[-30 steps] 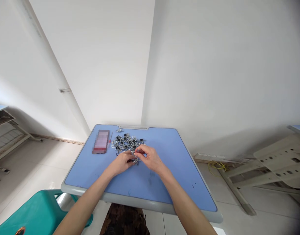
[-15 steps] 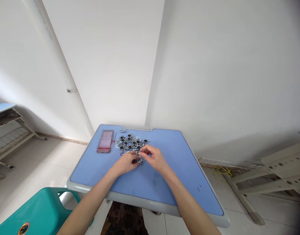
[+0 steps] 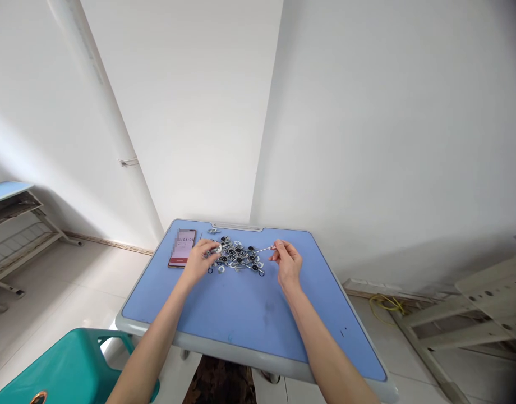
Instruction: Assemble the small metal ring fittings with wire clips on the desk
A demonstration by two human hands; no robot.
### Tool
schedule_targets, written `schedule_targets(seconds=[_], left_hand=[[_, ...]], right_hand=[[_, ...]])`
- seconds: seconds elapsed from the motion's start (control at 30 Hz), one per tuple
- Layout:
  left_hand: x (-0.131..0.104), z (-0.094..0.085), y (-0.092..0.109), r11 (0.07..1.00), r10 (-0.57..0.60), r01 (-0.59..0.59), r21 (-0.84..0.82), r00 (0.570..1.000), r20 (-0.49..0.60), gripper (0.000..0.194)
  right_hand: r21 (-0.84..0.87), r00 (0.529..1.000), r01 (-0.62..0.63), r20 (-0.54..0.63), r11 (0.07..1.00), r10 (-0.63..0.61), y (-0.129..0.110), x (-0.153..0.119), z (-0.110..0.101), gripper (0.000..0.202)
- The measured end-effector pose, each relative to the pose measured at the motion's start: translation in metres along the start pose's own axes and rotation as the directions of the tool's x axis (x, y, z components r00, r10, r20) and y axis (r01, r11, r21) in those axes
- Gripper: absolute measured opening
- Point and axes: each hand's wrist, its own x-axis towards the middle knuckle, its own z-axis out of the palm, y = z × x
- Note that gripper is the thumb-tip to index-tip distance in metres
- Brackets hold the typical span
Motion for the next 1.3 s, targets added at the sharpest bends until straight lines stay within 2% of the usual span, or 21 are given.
schedule_targets(seconds=[0.1,0.13,0.2,0.33,0.47,0.73,0.9,1.1,1.3], left_hand=[[0.021,-0.017,-0.013,0.972,-0.091,0.105,0.211,0.993,-0.076,0.023],[0.028,-0.021,-0.017,0.948,-0.119,0.125,0.292,0.992,-0.04,0.025],[0.042,-0.024,-0.023,0.931,-0.142,0.138,0.337,0.99,-0.013,0.027],[0.064,-0.019,-0.034,0.892,-0.192,0.161,0.423,0.981,0.032,0.029],[0.07,-0.01,-0.045,0.856,-0.232,0.171,0.487,0.97,0.067,0.028],[0.064,0.003,-0.056,0.848,-0.186,0.148,0.509,0.982,0.025,0.027],[0.059,0.003,-0.057,0.882,-0.111,0.116,0.456,0.993,-0.037,0.032],[0.028,0.004,-0.049,0.938,-0.007,0.0,0.346,1.0,0.02,0.037],[-0.001,0.02,-0.052,0.938,-0.031,0.007,0.347,0.998,0.062,0.04]], right_hand=[[-0.002,1.0,-0.008,0.003,1.0,0.008,0.002,0.001,0.001,0.027],[0.0,1.0,-0.007,0.006,1.0,0.007,0.002,0.002,0.002,0.027],[0.003,1.0,-0.005,0.009,1.0,0.005,0.001,0.002,0.003,0.027],[0.016,1.0,-0.014,-0.02,1.0,0.014,-0.002,0.002,0.003,0.028],[0.024,0.999,-0.024,-0.044,0.999,0.025,-0.004,0.001,0.003,0.027],[0.037,0.999,-0.027,-0.024,0.999,0.028,-0.003,0.001,0.004,0.025],[0.02,0.999,-0.021,-0.038,1.0,0.021,-0.004,0.002,0.002,0.026],[0.018,0.999,-0.007,-0.031,1.0,0.007,-0.004,0.003,0.003,0.025],[0.027,1.0,-0.01,-0.024,1.0,0.011,-0.004,0.002,0.003,0.022]])
